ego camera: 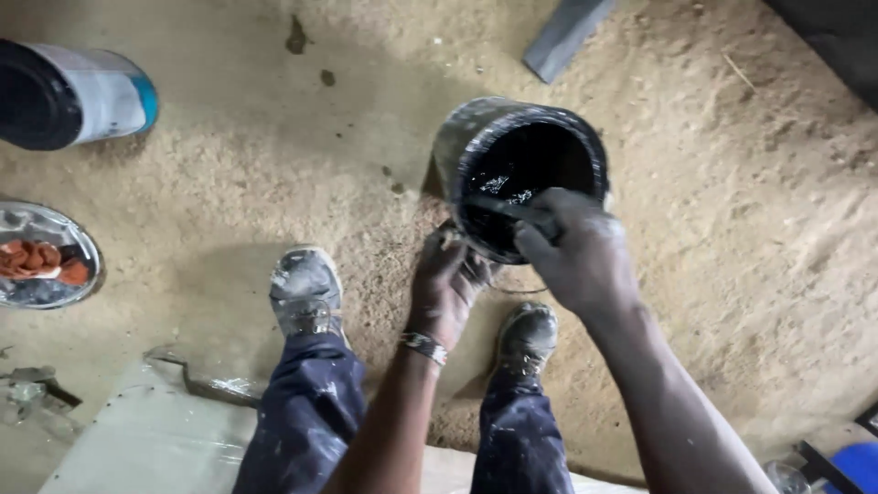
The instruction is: The person scrapes a metal frame with a tool, then opens a paint can and pours its contents into a larger bucket. They add liquid from a green container and stir the mixture with a stick.
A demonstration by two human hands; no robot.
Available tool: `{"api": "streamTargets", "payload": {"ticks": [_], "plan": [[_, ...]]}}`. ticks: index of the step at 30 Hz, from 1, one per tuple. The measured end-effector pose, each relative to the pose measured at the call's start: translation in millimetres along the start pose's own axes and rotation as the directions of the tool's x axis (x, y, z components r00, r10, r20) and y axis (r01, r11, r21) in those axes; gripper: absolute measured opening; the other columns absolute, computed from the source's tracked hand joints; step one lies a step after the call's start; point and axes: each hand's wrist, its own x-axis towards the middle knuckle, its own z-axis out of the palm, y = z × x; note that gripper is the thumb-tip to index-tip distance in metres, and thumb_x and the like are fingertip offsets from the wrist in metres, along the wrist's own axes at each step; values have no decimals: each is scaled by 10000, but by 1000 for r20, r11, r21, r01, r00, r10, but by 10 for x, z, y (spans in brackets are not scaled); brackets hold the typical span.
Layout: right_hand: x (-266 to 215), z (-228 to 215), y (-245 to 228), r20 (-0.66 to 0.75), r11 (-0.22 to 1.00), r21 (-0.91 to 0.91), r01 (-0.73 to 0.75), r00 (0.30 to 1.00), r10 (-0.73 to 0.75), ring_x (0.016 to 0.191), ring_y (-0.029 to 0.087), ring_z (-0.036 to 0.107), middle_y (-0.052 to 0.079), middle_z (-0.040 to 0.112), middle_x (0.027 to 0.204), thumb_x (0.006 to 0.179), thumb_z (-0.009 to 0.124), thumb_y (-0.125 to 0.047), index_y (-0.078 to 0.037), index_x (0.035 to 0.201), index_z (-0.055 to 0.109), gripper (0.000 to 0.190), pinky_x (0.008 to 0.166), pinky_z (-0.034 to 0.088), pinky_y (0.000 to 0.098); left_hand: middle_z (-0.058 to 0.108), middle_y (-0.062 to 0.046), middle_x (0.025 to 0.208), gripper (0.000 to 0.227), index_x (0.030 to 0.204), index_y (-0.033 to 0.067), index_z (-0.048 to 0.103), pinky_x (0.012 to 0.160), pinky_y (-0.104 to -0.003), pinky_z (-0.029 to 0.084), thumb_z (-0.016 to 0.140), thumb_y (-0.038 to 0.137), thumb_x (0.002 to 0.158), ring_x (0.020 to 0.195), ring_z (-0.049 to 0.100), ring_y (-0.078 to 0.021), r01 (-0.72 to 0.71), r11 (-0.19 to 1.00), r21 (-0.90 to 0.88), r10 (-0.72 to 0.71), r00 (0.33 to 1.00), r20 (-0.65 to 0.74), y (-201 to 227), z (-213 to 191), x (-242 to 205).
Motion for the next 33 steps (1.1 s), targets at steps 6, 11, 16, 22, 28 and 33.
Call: {"api": "streamTargets", "payload": {"ticks": [6, 11, 16, 22, 28, 33], "plan": [[259, 300, -436, 205, 977, 97, -189, 965, 166, 1021, 315, 863, 67, 892, 1036, 980, 888, -375, -361, 1394, 886, 415, 855, 653, 521, 568, -18, 872, 863, 1906, 151, 320, 586, -307, 628, 732, 219, 1151, 636, 526, -87, -87, 976, 201, 72, 994, 80, 111, 56, 75], [285, 116, -424, -127, 970, -7, 244, 962, -242, 1216, 492, 813, 216, 871, 1288, 1158, 796, -195, -161, 1502, 847, 349, 998, 657, 611, 568, -23, 887, 842, 1897, 91, 327, 594, -288, 625, 716, 220, 1161, 666, 529, -72, -132, 968, 215, 116, 990, 87, 135, 41, 22], [2, 216, -195, -61, 975, -220, 25, 997, -39, 1157, 489, 825, 222, 879, 1157, 1169, 750, -337, -213, 1483, 825, 345, 1010, 646, 649, 588, -88, 918, 859, 1901, 118, 332, 625, -332, 620, 749, 234, 1159, 689, 549, -115, -101, 980, 169, 89, 993, 74, 25, -10, 47], [119, 253, -169, -131, 996, 84, 41, 991, -30, 1122, 464, 840, 223, 871, 1063, 1158, 776, -336, -142, 1515, 827, 409, 954, 649, 611, 585, -85, 962, 898, 1913, 124, 312, 639, -339, 614, 758, 302, 1154, 718, 551, -123, -124, 968, 218, 104, 989, 101, 57, -9, 68], [-23, 334, -175, -81, 994, -96, -52, 996, 44, 1120, 478, 832, 239, 859, 1062, 1126, 820, -390, -124, 1436, 845, 410, 985, 666, 592, 643, -92, 998, 915, 1886, 132, 386, 659, -386, 655, 850, 243, 1105, 706, 587, -142, -78, 995, 57, 73, 994, 82, -100, -210, 127], [191, 261, -155, -201, 983, -43, 176, 963, -181, 1216, 595, 764, 351, 823, 1220, 1182, 815, -242, 3, 1530, 805, 426, 1061, 608, 647, 730, -111, 1114, 713, 1725, 115, 618, 880, -416, 721, 875, 107, 1060, 876, 757, -201, 28, 997, -78, -18, 993, 119, -233, -431, 210]]}}
